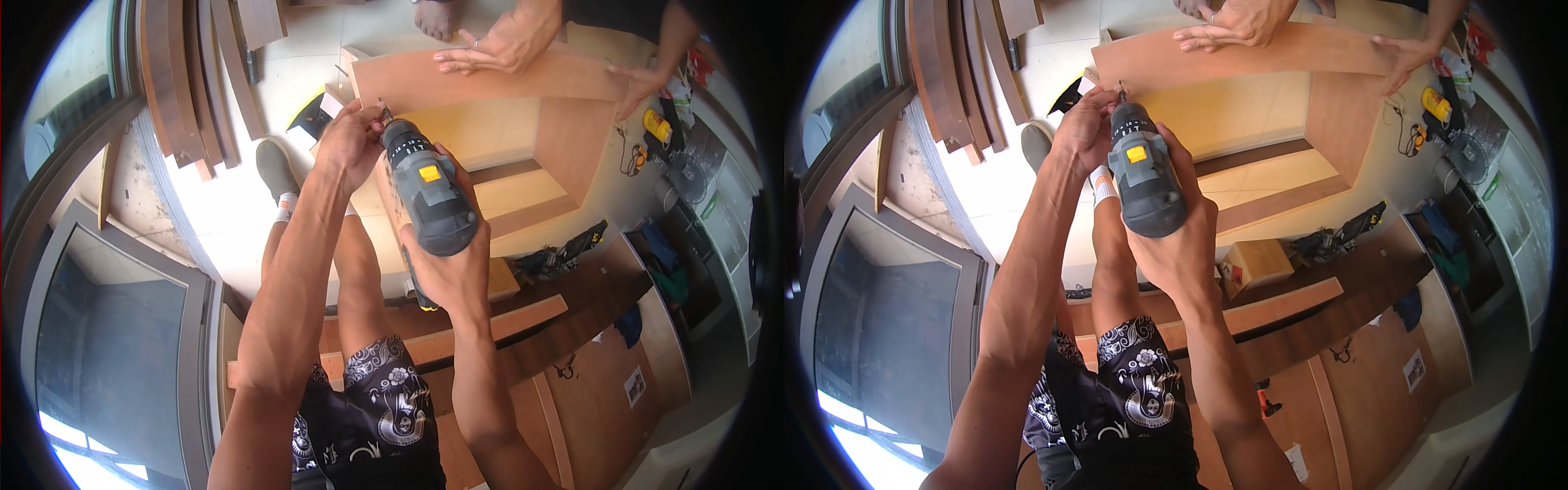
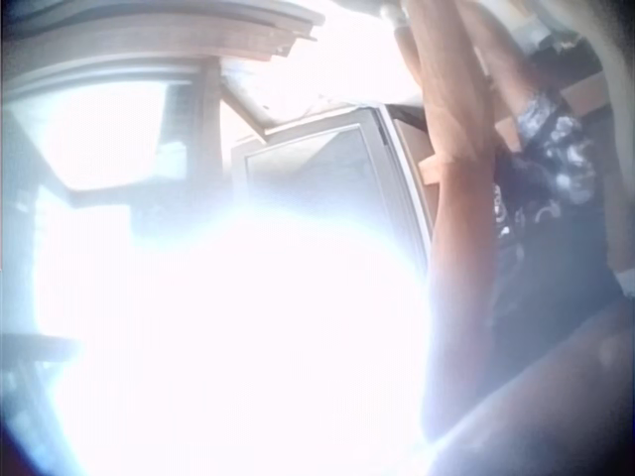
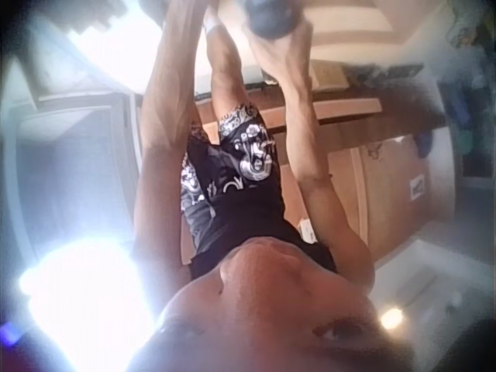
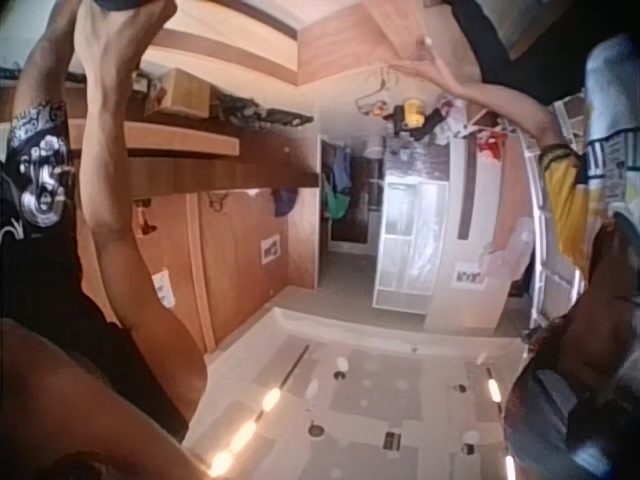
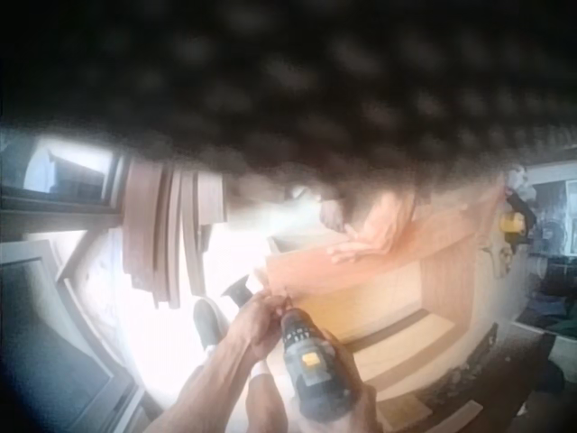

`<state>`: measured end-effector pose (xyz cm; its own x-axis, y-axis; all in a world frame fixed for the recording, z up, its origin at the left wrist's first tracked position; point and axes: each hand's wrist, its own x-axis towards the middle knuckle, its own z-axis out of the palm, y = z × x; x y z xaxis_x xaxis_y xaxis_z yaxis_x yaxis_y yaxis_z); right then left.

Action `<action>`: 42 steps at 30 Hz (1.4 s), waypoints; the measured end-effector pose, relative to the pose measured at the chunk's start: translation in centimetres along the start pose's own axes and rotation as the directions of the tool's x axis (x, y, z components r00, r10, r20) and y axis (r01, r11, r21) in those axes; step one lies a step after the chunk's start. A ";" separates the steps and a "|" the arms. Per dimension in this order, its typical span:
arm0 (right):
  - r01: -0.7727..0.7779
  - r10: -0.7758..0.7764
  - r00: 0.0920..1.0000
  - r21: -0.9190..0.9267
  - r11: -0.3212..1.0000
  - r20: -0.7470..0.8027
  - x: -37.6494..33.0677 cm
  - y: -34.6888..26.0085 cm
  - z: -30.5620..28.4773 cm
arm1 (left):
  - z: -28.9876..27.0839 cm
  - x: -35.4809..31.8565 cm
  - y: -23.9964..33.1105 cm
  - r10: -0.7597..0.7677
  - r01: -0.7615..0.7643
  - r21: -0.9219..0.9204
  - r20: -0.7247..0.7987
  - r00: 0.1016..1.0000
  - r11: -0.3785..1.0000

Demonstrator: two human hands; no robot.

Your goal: The person assembles a wooden drawer frame by positioning wood panels and driving screws with a power drill while others assist by holding the components.

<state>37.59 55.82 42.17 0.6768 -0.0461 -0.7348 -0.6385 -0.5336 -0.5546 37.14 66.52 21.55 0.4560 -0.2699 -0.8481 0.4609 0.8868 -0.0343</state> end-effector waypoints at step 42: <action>0.022 -0.022 1.000 -0.061 0.998 0.008 0.6 -1.4 -0.4 | 0.7 -0.9 0.4 -0.023 0.033 0.090 -0.107 0.994 0.995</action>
<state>39.04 56.18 42.62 0.6878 -0.0279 -0.7254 -0.5998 -0.5848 -0.5462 37.43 66.87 22.70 0.3615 -0.2487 -0.8986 0.5423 0.8400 -0.0143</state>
